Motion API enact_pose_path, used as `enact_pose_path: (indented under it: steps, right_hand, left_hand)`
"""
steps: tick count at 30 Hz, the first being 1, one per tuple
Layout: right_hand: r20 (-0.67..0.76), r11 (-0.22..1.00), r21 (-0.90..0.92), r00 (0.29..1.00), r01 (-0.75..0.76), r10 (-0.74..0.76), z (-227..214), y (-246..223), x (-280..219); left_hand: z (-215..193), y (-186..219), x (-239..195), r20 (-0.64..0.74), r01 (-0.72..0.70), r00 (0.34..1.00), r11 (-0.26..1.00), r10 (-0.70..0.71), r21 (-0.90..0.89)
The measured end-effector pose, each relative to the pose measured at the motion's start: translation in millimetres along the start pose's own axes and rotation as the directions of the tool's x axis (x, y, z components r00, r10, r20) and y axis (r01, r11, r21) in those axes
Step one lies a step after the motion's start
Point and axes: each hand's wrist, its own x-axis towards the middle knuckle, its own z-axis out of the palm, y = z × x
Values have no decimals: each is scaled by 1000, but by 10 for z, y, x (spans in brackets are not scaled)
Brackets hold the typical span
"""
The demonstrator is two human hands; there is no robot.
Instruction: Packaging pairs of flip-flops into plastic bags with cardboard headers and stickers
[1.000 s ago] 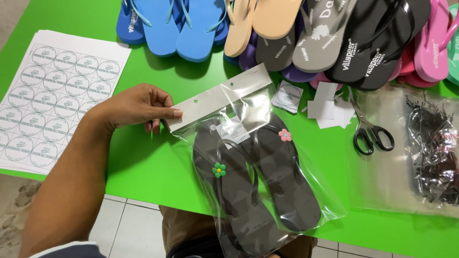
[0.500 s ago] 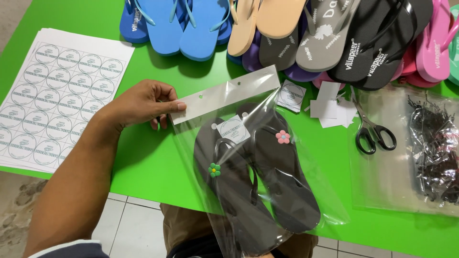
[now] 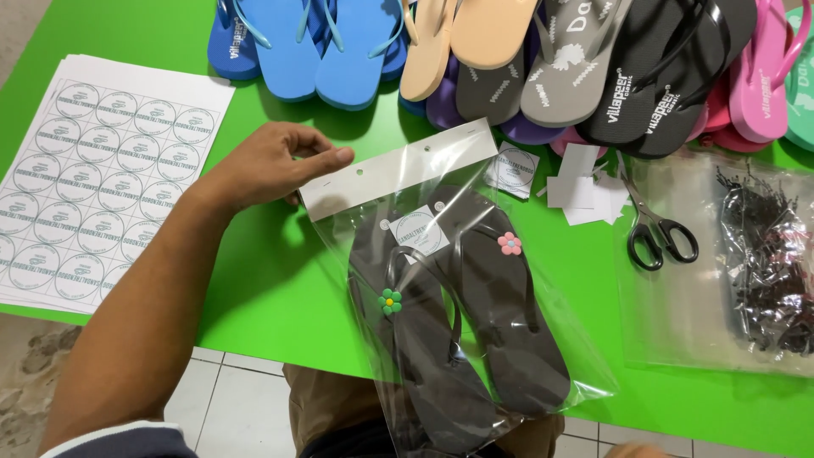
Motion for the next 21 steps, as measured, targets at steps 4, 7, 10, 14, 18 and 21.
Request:
enact_pose_path:
  steps: [4, 7, 10, 14, 18, 21]
  right_hand:
    - [-36, 993, -99, 997, 64, -67, 877, -1273, 217]
    - [40, 903, -306, 944, -301, 328, 940, -1549, 561]
    - [133, 902, -207, 902, -379, 410, 1002, -1485, 623]
    - [172, 891, -74, 874, -448, 454, 992, -1358, 637]
    - [199, 919, 89, 911, -384, 361, 986, -1347, 706]
    - [223, 924, 71, 909, -375, 352, 1013, -1481, 762]
  left_hand:
    - [226, 460, 111, 28, -30, 999, 930, 21, 365]
    - [423, 639, 257, 82, -45, 997, 921, 15, 386]
    - [491, 553, 527, 142, -177, 980, 929, 137, 326]
    - [505, 480, 541, 118, -192, 980, 934, 163, 302]
    - [422, 542, 5, -107, -133, 969, 835, 223, 533]
    - [382, 421, -660, -219, -114, 933, 814, 284, 570]
